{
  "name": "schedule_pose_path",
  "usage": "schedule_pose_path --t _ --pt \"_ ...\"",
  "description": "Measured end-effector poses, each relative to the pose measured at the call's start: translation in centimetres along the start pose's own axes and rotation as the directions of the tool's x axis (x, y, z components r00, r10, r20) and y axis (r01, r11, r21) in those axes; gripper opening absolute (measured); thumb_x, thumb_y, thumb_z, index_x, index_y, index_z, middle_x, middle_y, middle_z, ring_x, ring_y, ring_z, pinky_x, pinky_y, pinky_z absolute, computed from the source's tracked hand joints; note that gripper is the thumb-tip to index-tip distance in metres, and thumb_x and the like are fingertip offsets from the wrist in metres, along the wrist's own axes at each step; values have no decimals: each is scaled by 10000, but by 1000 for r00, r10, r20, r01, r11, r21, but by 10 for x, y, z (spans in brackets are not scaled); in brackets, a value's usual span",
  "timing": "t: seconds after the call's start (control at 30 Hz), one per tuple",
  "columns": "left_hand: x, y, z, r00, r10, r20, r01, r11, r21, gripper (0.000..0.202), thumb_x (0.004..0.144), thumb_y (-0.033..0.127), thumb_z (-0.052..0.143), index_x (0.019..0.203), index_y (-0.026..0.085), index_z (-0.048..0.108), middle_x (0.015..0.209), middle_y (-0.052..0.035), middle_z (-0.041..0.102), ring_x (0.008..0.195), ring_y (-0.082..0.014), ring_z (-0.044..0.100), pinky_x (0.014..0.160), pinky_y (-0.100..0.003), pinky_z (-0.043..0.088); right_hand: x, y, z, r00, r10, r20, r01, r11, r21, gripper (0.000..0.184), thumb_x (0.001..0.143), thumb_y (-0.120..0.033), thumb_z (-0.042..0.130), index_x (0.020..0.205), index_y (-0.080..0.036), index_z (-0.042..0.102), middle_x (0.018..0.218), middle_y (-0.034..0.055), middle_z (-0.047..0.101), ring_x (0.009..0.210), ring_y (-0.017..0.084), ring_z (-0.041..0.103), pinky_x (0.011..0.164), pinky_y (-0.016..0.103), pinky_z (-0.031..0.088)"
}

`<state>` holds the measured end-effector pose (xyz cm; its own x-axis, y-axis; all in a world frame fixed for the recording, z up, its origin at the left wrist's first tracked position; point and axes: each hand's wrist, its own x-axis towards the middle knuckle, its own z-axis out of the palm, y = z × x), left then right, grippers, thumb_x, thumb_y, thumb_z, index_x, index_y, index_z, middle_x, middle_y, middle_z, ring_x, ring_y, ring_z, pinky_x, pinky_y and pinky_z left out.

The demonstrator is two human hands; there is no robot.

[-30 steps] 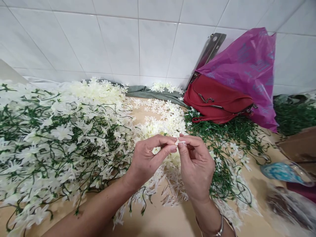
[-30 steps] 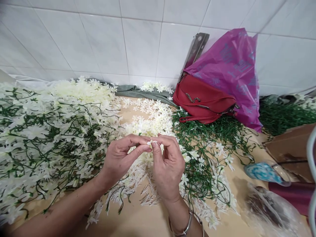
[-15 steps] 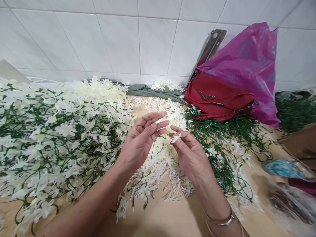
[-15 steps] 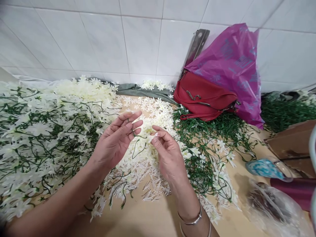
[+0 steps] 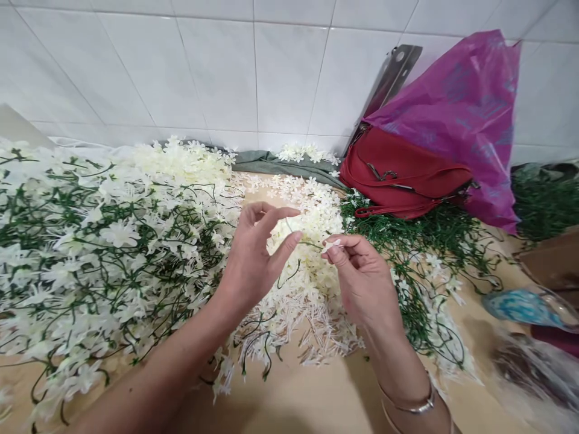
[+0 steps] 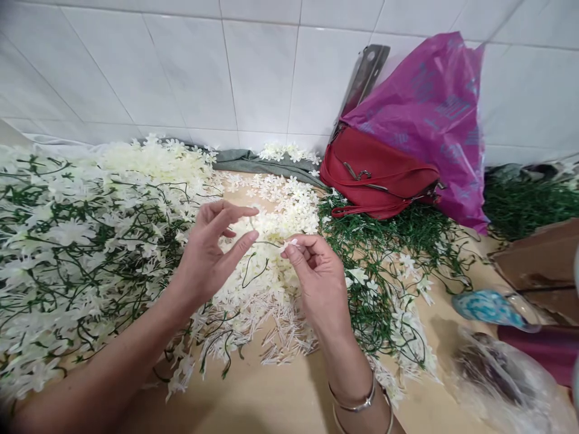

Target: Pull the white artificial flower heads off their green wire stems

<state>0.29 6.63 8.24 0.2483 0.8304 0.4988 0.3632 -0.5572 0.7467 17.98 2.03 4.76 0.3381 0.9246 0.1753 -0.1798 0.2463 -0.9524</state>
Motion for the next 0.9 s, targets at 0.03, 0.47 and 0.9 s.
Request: schedule_pose_path --t 0.03,0.47,0.9 --pt "-1 3 -1 994 105 -6 -105 992 72 246 948 248 693 1194 246 705 1311 -112 610 1216 -256 591 1008 -452 547 -1 -2 -1 999 -54 3 54 998 -14 81 865 -287 790 889 -249 722 881 -12 684 785 124 624 775 261 513" --pt "-3 28 -8 941 294 167 -264 948 -179 246 1019 129 567 1237 165 676 1137 -83 742 1015 -140 700 912 -256 566 -18 -27 11 921 -366 132 371 928 -14 174 912 -116 704 952 -283 735 1041 15 727 1042 166 687 914 316 564" --pt "7 13 -24 907 -309 287 421 701 -575 213 950 415 702 971 222 790 675 23 508 577 -97 354 543 -238 305 -5 -12 5 995 19 94 -32 991 131 97 829 -311 822 847 -262 740 937 -6 682 820 130 616 839 296 529"
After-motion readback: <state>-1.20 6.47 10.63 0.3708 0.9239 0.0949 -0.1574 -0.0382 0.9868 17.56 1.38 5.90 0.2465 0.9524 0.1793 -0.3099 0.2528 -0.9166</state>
